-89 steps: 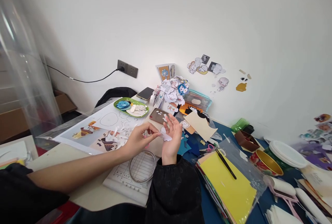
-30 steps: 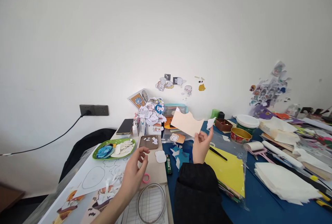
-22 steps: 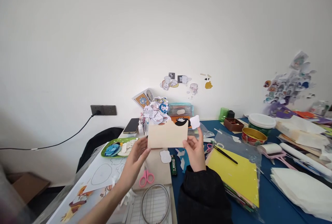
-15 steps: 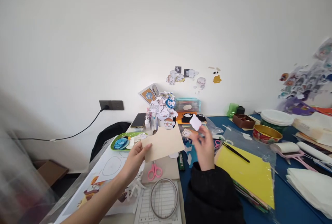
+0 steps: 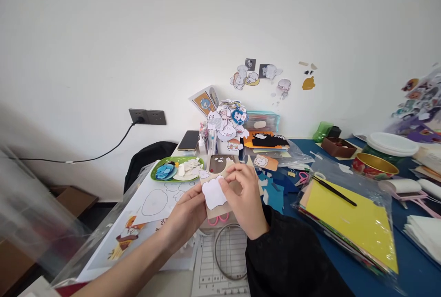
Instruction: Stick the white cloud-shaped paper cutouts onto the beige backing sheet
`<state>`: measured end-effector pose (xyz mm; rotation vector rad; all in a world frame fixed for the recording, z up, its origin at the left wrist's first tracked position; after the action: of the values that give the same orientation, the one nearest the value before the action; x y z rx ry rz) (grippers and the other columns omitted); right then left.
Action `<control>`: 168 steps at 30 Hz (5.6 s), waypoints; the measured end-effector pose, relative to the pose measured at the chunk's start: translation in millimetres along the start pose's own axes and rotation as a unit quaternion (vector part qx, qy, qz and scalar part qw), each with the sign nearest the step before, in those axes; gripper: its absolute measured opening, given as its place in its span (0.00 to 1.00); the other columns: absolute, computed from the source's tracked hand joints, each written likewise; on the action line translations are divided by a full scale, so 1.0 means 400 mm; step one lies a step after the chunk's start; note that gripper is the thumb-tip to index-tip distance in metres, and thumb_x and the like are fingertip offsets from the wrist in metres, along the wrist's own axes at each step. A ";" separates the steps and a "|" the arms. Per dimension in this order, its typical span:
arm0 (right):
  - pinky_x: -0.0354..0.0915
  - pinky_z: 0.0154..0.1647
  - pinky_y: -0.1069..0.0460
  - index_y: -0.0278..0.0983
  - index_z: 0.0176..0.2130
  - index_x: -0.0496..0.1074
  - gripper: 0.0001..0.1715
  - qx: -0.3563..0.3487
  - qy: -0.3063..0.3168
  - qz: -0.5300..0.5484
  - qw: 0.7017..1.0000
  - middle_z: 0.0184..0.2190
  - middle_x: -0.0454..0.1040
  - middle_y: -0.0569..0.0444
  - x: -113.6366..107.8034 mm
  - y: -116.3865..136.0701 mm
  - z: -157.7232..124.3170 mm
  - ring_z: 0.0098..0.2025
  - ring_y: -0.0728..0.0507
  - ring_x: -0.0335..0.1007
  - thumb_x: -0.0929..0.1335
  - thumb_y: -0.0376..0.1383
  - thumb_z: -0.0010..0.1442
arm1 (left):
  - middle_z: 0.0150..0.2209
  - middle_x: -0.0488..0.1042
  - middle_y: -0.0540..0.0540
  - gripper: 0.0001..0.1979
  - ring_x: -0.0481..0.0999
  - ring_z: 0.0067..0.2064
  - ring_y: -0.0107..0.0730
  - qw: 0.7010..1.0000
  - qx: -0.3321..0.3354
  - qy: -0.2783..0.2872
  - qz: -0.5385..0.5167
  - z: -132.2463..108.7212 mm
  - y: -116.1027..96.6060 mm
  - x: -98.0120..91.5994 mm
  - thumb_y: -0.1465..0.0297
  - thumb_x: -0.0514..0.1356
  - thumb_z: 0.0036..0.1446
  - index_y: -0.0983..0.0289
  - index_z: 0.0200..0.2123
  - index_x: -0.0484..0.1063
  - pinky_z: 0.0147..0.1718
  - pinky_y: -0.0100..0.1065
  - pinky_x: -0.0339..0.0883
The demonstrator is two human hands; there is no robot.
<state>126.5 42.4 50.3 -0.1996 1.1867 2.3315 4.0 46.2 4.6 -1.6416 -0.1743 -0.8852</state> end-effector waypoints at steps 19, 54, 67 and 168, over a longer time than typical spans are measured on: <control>0.52 0.54 0.39 0.40 0.24 0.66 0.13 -0.061 0.009 -0.022 0.998 0.43 0.73 0.54 -0.009 0.013 -0.005 0.52 0.39 0.62 0.65 0.40 0.59 | 0.27 0.71 0.54 0.15 0.66 0.26 0.30 0.999 -0.030 0.006 -0.016 -0.013 0.006 0.006 0.76 0.54 0.49 0.65 0.40 0.73 0.25 0.31 0.60; 0.54 0.55 0.39 0.39 0.25 0.63 0.11 -0.043 -0.032 -0.002 0.999 0.51 0.68 0.52 -0.016 0.017 -0.015 0.55 0.40 0.61 0.65 0.36 0.58 | 0.46 0.72 0.61 0.16 0.71 0.34 0.29 0.996 -0.014 0.056 -0.062 -0.029 -0.007 0.046 0.69 0.48 0.64 0.66 0.48 0.70 0.28 0.27 0.60; 0.55 0.51 0.39 0.38 0.25 0.61 0.10 -0.083 -0.088 -0.019 0.993 0.46 0.71 0.52 -0.020 0.037 -0.033 0.50 0.40 0.65 0.65 0.32 0.58 | 0.50 0.72 0.60 0.17 0.69 0.52 0.41 0.997 -0.013 0.022 -0.074 -0.032 0.002 0.034 0.68 0.48 0.65 0.65 0.50 0.70 0.49 0.38 0.63; 0.58 0.29 0.55 0.38 0.29 0.63 0.09 -0.024 0.024 -0.009 0.999 0.24 0.64 0.61 0.017 0.030 -0.048 0.27 0.51 0.60 0.69 0.33 0.54 | 0.29 0.76 0.54 0.14 0.72 0.30 0.25 0.995 0.031 -0.072 0.061 -0.020 -0.031 -0.011 0.65 0.55 0.60 0.66 0.32 0.76 0.30 0.26 0.66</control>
<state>112.5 24.0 44.8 -0.2839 1.1475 2.3545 -9.4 44.1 11.6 -1.6405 -0.1968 -0.6637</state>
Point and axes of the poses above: each hand's wrist, its own z-axis towards the middle knuckle, its own x-axis out of the palm, y = z × x, the point moved 6 cm from there along z, towards the middle knuckle
